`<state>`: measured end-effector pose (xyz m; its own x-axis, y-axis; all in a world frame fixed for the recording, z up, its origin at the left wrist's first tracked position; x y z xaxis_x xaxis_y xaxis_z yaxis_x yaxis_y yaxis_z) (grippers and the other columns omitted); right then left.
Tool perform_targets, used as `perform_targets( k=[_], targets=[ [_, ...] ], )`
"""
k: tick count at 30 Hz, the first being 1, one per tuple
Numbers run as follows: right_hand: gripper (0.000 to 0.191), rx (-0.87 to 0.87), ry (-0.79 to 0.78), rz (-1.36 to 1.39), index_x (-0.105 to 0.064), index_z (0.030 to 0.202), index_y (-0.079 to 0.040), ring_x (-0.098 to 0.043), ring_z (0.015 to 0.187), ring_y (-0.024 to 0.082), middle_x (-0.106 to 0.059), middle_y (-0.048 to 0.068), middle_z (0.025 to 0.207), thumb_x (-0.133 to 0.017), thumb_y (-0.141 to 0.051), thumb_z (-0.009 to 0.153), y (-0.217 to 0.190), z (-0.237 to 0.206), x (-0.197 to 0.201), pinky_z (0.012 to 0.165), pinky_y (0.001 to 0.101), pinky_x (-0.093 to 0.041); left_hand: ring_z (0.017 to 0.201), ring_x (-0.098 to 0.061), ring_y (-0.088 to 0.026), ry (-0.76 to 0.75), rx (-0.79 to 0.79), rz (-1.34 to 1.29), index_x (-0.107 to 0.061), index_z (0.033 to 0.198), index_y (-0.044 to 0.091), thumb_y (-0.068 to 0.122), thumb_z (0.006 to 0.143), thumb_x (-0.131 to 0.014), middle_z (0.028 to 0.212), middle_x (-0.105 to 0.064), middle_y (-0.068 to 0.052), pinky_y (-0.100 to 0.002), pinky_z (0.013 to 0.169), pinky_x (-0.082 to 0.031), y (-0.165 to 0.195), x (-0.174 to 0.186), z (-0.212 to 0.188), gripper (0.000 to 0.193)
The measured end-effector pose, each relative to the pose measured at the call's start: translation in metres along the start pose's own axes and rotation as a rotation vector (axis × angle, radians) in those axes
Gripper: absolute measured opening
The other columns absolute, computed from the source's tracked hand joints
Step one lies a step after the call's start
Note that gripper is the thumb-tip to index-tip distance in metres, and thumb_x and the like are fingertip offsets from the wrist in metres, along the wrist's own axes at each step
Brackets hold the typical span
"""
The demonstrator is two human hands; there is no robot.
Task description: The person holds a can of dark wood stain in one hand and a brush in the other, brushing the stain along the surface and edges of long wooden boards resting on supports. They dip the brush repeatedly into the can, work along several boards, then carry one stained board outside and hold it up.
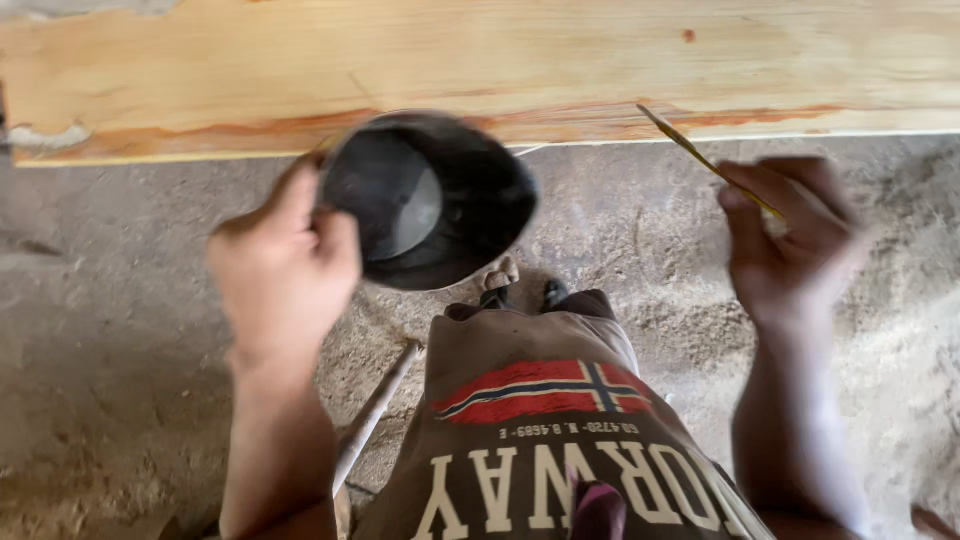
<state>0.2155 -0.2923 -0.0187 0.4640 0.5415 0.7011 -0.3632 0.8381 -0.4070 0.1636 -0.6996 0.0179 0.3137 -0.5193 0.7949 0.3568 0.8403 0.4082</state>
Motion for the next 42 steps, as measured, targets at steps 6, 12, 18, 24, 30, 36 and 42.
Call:
perform_targets(
  k=[6, 12, 18, 24, 30, 36, 42],
  targets=[
    [0.016, 0.473, -0.367, 0.21, -0.078, 0.106, -0.002, -0.068, 0.08, 0.019, -0.072, 0.011, 0.096, -0.073, 0.003, 0.092, -0.069, 0.033, -0.029, 0.065, 0.0257, -0.057, 0.036, -0.053, -0.013, -0.106, -0.203, 0.116, -0.069, 0.123, -0.007, 0.005, 0.089, -0.067, 0.052, -0.059, -0.002, -0.03, 0.032, -0.04, 0.04, -0.027, 0.009, 0.036],
    [0.014, 0.594, -0.82, -0.102, -0.074, 0.085, -0.007, -0.07, 0.093, 0.027, -0.072, 0.013, 0.093, -0.069, -0.005, 0.072, -0.074, 0.055, -0.139, 0.081, 0.0408, -0.058, 0.037, -0.056, -0.014, -0.071, -0.226, 0.144, -0.064, 0.12, -0.015, 0.004, 0.088, -0.062, 0.053, -0.063, -0.009, -0.032, 0.03, -0.039, 0.084, -0.039, 0.018, 0.037],
    [0.009, 0.66, -0.521, -0.014, -0.073, 0.081, -0.004, -0.07, 0.087, 0.028, -0.075, 0.014, 0.091, -0.071, -0.004, 0.071, -0.051, 0.063, -0.088, 0.068, 0.0367, -0.057, 0.043, -0.062, -0.023, 0.005, -0.132, 0.092, -0.064, 0.108, -0.011, 0.007, 0.083, -0.065, 0.055, -0.063, -0.011, -0.038, 0.04, -0.048, 0.09, -0.046, 0.024, 0.031],
    [0.015, -0.18, -0.238, 0.401, -0.073, 0.114, 0.004, -0.064, 0.08, 0.018, -0.071, 0.015, 0.1, -0.07, 0.005, 0.1, -0.031, 0.044, 0.0, 0.066, 0.027, -0.047, 0.043, -0.065, -0.023, -0.059, -0.094, 0.059, -0.064, 0.101, -0.009, 0.007, 0.086, -0.064, 0.056, -0.065, -0.012, -0.037, 0.039, -0.051, 0.094, -0.057, 0.033, 0.023],
    [0.019, -0.504, 0.094, 0.901, -0.076, 0.114, 0.007, -0.066, 0.076, 0.018, -0.072, 0.016, 0.097, -0.058, 0.008, 0.107, 0.018, -0.007, 0.005, 0.075, 0.0265, -0.057, 0.049, -0.067, -0.025, -0.035, -0.101, 0.087, -0.064, 0.094, -0.003, 0.008, 0.086, -0.064, 0.059, -0.064, -0.012, -0.04, 0.047, -0.054, 0.105, -0.063, 0.047, 0.013],
    [0.01, -0.766, 0.425, 1.321, -0.071, 0.108, 0.005, -0.069, 0.085, 0.026, -0.073, 0.022, 0.113, -0.062, 0.004, 0.104, 0.062, -0.057, 0.003, 0.077, 0.0396, -0.061, 0.051, -0.067, -0.032, -0.078, -0.187, 0.136, -0.07, 0.104, 0.004, 0.013, 0.089, -0.068, 0.061, -0.065, -0.013, -0.047, 0.048, -0.054, 0.112, -0.071, 0.055, 0.018],
    [0.015, -0.916, 0.615, 1.668, -0.071, 0.11, 0.006, -0.069, 0.077, 0.024, -0.071, 0.016, 0.089, -0.061, -0.001, 0.102, 0.094, -0.094, -0.002, 0.078, 0.0393, -0.062, 0.062, -0.067, -0.029, -0.028, -0.239, 0.119, -0.068, 0.094, 0.004, 0.003, 0.089, -0.061, 0.069, -0.065, -0.011, -0.043, 0.061, -0.056, 0.101, -0.075, 0.059, 0.009]
  ],
)
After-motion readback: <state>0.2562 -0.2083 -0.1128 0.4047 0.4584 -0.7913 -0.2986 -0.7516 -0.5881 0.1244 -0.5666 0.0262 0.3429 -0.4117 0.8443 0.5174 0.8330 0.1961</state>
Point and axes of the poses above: each hand's wrist, its own z-axis towards the middle knuckle, its own x-axis out of the back of the hand, y = z × x, the point moved 1 cm from there along z, towards the middle knuckle
